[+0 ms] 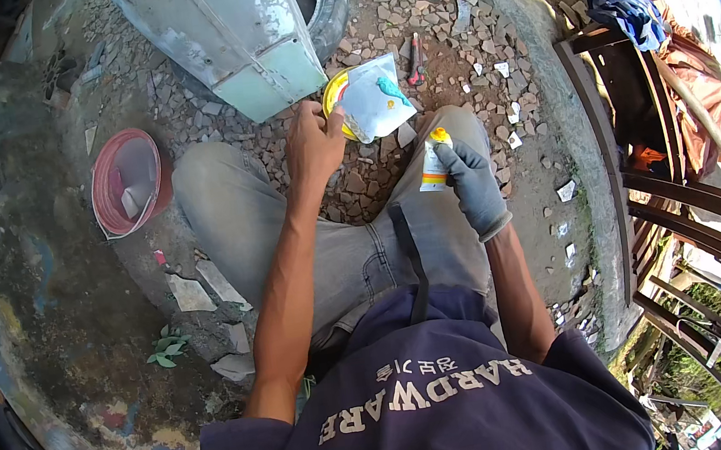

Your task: The recorder is applying body filler and smoothing it onto a motorcycle fairing component.

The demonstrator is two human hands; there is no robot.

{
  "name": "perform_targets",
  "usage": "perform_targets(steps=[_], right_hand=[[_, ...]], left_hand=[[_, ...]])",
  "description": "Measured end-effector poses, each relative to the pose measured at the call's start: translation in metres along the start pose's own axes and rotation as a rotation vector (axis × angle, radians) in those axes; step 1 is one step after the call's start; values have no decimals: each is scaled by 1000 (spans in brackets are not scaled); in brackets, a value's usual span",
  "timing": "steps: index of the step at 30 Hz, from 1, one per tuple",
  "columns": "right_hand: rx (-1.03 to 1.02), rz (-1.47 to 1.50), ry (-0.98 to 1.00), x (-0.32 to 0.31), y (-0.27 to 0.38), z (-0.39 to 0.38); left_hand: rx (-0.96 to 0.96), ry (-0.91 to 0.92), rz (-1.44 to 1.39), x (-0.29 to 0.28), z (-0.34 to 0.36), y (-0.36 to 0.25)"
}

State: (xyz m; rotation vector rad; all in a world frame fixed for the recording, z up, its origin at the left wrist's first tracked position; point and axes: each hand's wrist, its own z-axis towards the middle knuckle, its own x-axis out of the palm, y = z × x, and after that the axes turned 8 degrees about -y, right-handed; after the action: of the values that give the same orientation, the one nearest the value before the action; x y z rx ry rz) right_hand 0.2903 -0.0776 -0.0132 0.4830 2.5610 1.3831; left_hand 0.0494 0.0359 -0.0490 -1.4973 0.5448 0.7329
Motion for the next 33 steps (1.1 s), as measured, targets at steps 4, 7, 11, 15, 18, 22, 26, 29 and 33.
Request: perform_targets(steps=[4, 7, 11, 15, 18, 22, 26, 29, 33], right_hand=[[37, 43, 15, 19, -5, 5], [48, 12, 58, 38, -7, 6], [62, 300, 162, 52, -8, 10], [96, 338, 86, 50, -10, 16], [116, 311, 62, 41, -9, 17], [134, 253, 27, 29, -11, 15], [99, 223, 9, 22, -12, 14], [84, 223, 29, 19, -10, 13], [102, 84, -26, 31, 6, 11]], left_hand=[[-899, 562, -964, -19, -20, 5], [-1208, 599, -1476, -4, -47, 27], [-1278, 602, -1530, 9, -56, 38], [-1046, 323, -1202, 19, -50, 36], [-797, 280, -984, 11, -29, 34], [-639, 335, -556, 10, -5, 41], [-387, 387, 40, 7, 15, 58], [-322, 628, 452, 24, 24, 51], [-418, 504, 590, 88, 18, 92]])
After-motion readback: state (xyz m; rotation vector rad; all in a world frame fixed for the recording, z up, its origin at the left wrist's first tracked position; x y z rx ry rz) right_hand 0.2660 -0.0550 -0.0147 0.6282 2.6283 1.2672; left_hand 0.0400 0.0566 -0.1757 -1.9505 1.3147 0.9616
